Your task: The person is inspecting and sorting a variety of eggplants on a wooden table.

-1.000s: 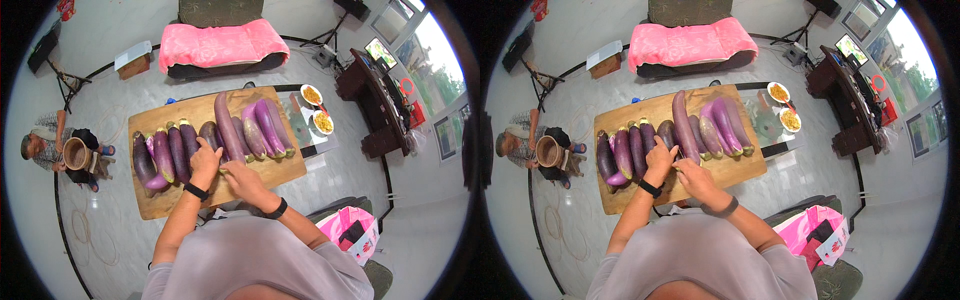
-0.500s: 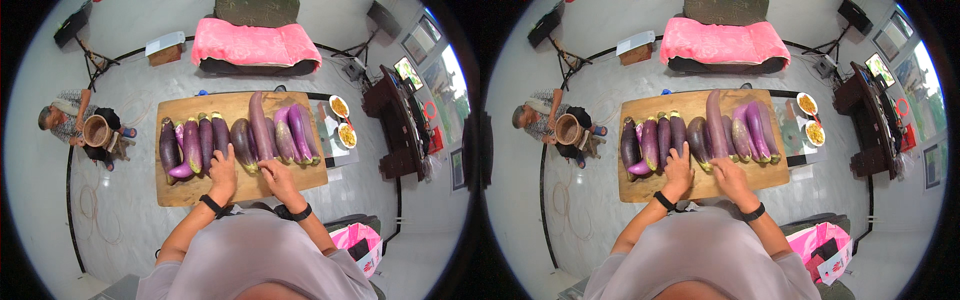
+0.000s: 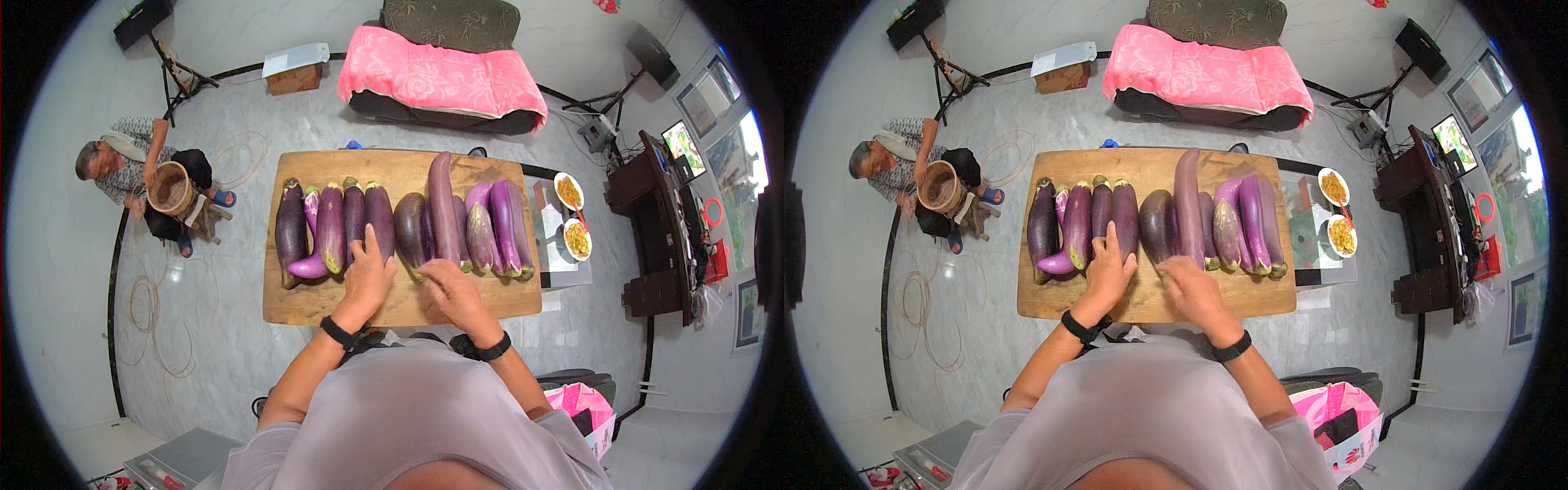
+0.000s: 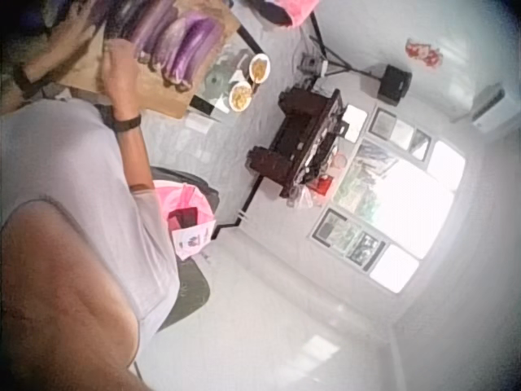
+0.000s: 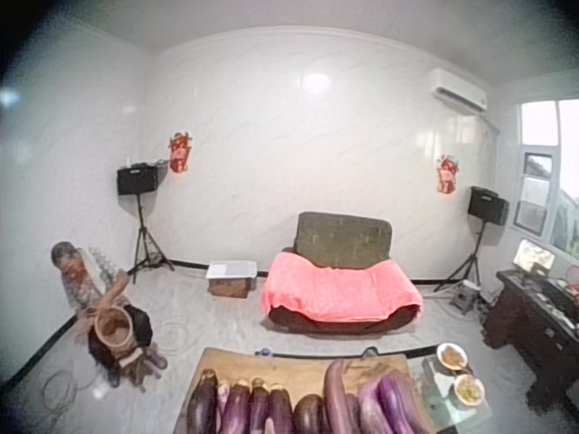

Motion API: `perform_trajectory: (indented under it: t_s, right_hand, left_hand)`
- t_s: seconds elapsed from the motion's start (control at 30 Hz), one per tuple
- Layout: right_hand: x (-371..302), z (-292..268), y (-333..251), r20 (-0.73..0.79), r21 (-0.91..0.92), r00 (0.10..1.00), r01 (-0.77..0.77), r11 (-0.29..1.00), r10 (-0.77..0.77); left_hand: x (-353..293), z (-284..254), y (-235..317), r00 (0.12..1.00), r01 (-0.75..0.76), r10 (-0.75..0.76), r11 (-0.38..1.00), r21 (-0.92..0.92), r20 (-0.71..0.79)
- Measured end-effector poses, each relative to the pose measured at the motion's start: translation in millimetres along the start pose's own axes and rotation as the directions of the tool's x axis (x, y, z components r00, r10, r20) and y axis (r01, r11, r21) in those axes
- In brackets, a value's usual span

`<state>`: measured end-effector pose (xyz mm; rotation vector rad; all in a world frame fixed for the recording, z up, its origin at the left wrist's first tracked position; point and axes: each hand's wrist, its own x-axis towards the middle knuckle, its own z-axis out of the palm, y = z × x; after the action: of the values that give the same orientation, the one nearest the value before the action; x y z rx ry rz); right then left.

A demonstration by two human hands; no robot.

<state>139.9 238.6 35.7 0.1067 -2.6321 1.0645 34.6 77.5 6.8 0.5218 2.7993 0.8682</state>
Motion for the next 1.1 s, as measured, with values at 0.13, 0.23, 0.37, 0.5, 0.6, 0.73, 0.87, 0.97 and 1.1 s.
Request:
perform_trajectory:
  t_s: [0.13,0.23,0.37,0.5,0.6,0.73,0.87,0.97,1.1]
  right_hand:
    - [4.1,16.1,-11.0,0.217,-0.202,0.973,0.122,0.972,-0.077]
    - [-3.6,36.9,14.6,0.387,-0.432,0.922,0.208,0.878,-0.027]
    - [0.8,44.7,3.1,0.394,-0.499,0.919,0.185,0.847,0.031]
    - [0.7,55.3,4.9,0.273,-0.503,0.960,0.089,0.860,0.060]
    - [4.4,49.2,1.0,0.219,-0.385,0.973,0.012,0.923,0.079]
    - [23.5,22.0,-18.5,-0.046,-0.166,0.994,-0.102,0.981,0.095]
    - [44.2,-9.3,-36.3,-0.197,-0.247,0.973,0.068,0.967,-0.119]
    - [50.7,-26.5,-42.7,-0.017,-0.205,0.984,0.170,0.964,-0.177]
    - [48.1,-29.9,-50.7,0.219,-0.014,0.976,-0.004,1.000,0.007]
  left_hand:
    - [5.6,13.8,-31.6,0.970,-0.141,0.093,0.968,-0.208,-0.225]
    - [9.7,-4.7,-23.2,0.991,-0.054,-0.019,0.849,-0.526,-0.133]
    - [-7.6,-37.1,-6.6,0.952,0.298,-0.169,0.309,-0.903,0.257]
    - [-21.2,-48.9,0.1,0.945,0.305,-0.162,0.135,-0.943,0.283]
    - [-29.6,-63.6,1.8,0.956,0.282,-0.124,0.156,-0.947,0.265]
    - [-39.7,-93.9,-5.7,0.971,0.237,-0.071,0.149,-0.960,0.229]
    - [-41.0,-129.2,-20.0,0.963,0.241,0.081,0.175,-0.955,0.258]
    - [-32.0,-144.8,-24.5,0.927,0.274,0.185,0.258,-0.926,0.326]
    - [-21.2,-142.7,-20.4,0.949,0.256,0.106,0.295,-0.921,0.298]
